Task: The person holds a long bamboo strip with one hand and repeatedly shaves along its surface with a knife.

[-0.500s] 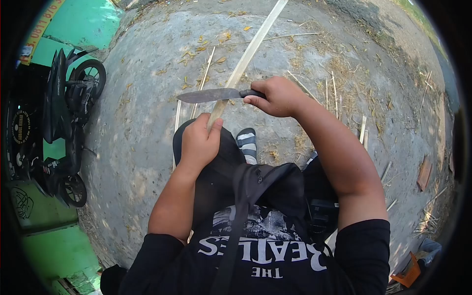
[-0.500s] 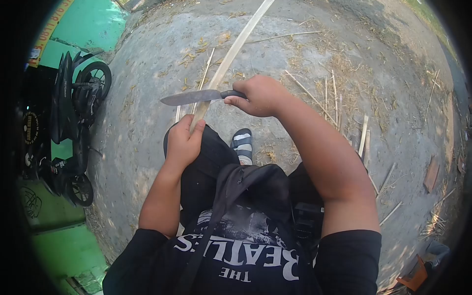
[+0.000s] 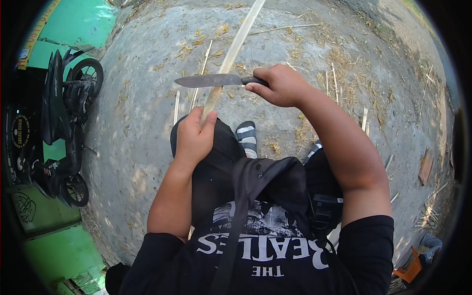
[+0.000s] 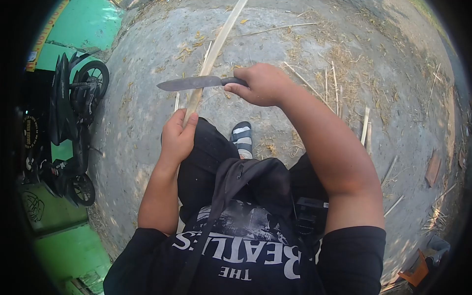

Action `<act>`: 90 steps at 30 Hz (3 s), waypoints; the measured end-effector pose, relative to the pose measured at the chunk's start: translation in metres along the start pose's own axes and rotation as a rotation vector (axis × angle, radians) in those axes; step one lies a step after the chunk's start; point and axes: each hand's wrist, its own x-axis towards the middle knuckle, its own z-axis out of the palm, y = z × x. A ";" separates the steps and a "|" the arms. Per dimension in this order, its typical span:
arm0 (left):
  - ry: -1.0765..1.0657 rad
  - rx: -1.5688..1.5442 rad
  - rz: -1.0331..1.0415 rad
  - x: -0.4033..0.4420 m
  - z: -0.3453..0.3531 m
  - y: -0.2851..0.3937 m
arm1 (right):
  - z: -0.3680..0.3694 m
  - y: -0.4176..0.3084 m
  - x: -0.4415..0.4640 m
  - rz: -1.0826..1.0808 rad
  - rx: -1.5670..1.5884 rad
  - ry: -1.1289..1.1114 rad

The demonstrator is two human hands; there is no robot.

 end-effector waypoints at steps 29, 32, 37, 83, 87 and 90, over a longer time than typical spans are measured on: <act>0.020 0.102 0.125 -0.006 0.003 0.001 | -0.015 0.018 -0.005 0.138 0.159 0.059; 0.027 0.068 0.165 -0.007 0.005 0.001 | 0.001 0.009 -0.006 -0.095 0.137 0.001; 0.064 0.129 0.250 -0.010 0.006 -0.004 | -0.012 0.019 -0.005 -0.049 0.148 -0.052; 0.002 0.035 0.070 -0.005 -0.001 0.006 | -0.012 0.018 -0.001 0.099 0.017 0.023; 0.021 0.051 0.085 -0.003 0.001 0.005 | -0.007 0.013 -0.003 0.000 -0.045 0.035; 0.028 0.044 0.101 -0.006 0.003 0.003 | -0.002 -0.005 -0.005 -0.096 -0.023 -0.015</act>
